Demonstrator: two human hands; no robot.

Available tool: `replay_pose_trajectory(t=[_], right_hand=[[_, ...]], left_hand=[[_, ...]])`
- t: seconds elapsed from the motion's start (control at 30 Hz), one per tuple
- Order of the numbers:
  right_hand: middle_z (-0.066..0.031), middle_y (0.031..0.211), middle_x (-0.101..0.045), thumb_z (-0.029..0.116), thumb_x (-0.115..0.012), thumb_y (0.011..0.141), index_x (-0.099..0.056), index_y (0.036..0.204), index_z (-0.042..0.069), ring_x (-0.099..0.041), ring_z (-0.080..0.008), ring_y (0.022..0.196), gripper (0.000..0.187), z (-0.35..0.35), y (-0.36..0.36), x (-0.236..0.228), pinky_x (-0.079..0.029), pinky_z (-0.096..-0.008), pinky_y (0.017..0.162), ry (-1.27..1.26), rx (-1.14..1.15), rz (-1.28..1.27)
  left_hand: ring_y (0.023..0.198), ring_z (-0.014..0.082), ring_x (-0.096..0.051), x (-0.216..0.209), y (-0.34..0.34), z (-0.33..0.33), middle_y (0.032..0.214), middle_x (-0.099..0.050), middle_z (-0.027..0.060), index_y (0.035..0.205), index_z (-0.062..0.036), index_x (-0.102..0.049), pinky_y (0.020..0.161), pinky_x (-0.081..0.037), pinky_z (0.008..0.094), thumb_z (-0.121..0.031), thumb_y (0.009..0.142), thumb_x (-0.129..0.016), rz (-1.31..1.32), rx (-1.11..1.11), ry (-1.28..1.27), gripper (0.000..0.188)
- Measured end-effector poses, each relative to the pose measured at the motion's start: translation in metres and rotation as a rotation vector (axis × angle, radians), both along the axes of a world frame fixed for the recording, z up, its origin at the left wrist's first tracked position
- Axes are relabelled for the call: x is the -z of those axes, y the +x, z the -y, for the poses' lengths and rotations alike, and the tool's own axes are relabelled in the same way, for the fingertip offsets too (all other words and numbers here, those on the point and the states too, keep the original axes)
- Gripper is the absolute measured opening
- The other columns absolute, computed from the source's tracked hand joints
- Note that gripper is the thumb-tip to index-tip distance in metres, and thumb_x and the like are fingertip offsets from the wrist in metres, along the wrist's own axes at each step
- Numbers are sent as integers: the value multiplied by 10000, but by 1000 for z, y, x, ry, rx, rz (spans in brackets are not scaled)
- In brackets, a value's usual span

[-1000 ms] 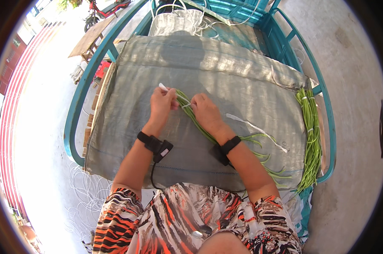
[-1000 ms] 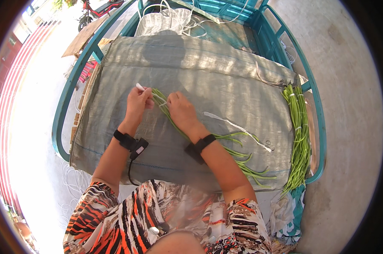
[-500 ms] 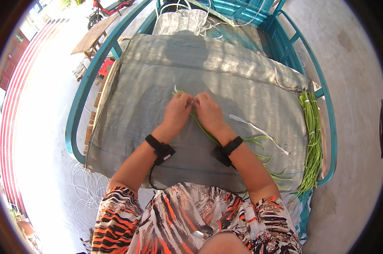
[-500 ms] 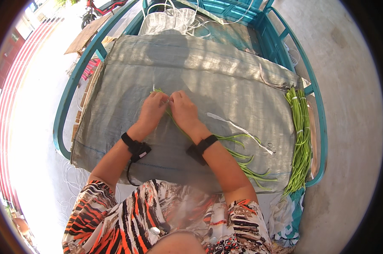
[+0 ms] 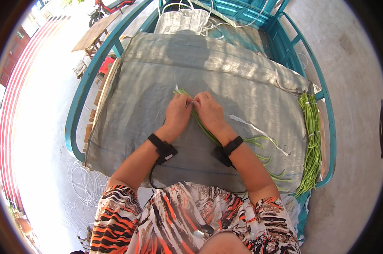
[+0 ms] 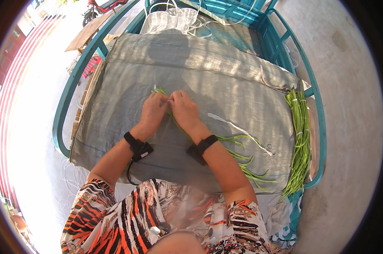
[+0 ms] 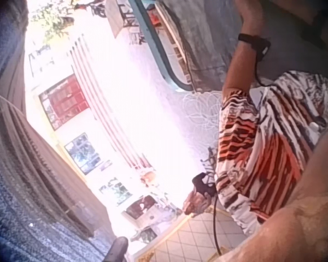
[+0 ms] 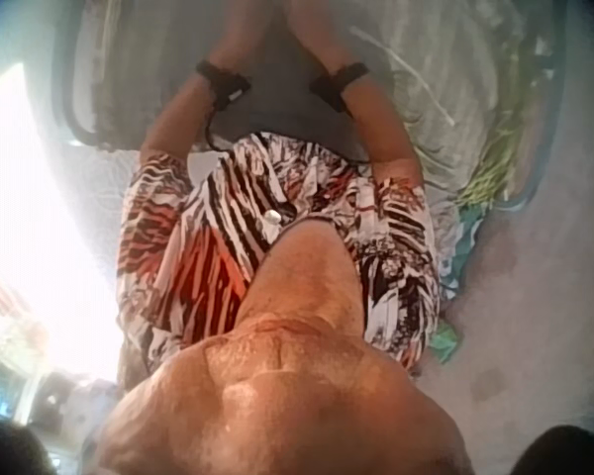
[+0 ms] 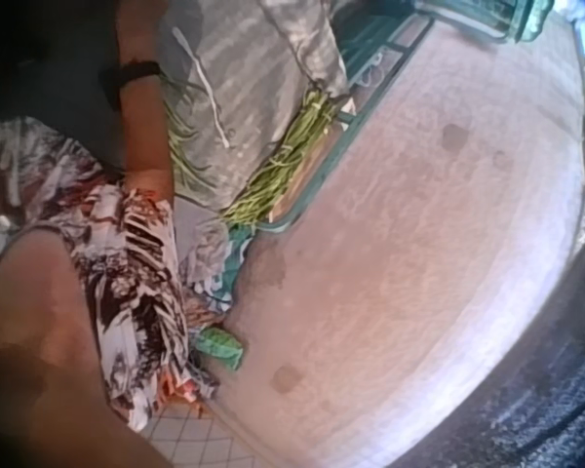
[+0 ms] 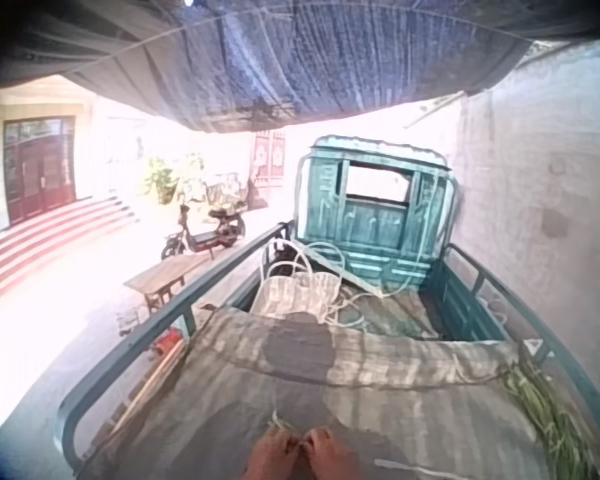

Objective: The person bundles long green beans together by hand using white string, tying the stalks into neat groups and placing the finished bundles at the edge of a padded work surface in a vehicle bed.

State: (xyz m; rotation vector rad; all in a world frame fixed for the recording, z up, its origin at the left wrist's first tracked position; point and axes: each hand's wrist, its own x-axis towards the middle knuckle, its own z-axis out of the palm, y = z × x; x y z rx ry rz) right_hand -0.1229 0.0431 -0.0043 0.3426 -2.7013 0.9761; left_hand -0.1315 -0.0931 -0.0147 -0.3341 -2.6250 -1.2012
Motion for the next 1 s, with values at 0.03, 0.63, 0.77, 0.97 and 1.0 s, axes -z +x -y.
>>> replay_pose_trajectory(t=[0.03,0.63,0.77,0.97,1.0], right_hand=[[-65,925,-564,159,-590,839,-527,910,110,-594,-300,834,105,0,0,-1,-488,-418,671,1,0,1],[-84,946,-578,125,-558,847,-551,923,92,-592,-300,834,82,3,-3,-5,-478,-405,679,-263,-2,-144],[-57,903,-559,147,-629,796,-566,900,111,-599,-266,809,127,3,11,-11,-484,-384,624,-19,66,-116],[6,848,-570,216,-678,772,-612,850,151,-616,-210,712,121,1,9,-2,-484,-331,574,104,66,-193],[3,843,-570,214,-675,773,-611,847,149,-617,-212,720,117,1,9,-2,-486,-332,574,109,65,-187]], left_hand=[[765,274,-576,-1,0,0,909,-589,149,920,-26,-603,692,-467,363,-111,786,-647,1,0,1,165],[594,98,-559,-15,-12,9,783,-642,49,920,22,-630,542,-455,251,-174,834,-621,481,104,423,214],[572,84,-548,-14,-13,10,752,-635,34,898,18,-627,518,-436,242,-179,829,-632,471,72,428,209],[558,75,-544,-12,-15,7,737,-638,28,870,2,-629,507,-434,226,-172,822,-625,467,56,437,181],[553,74,-543,-12,-15,7,732,-638,27,861,-2,-630,504,-435,224,-166,823,-616,465,58,429,169]])
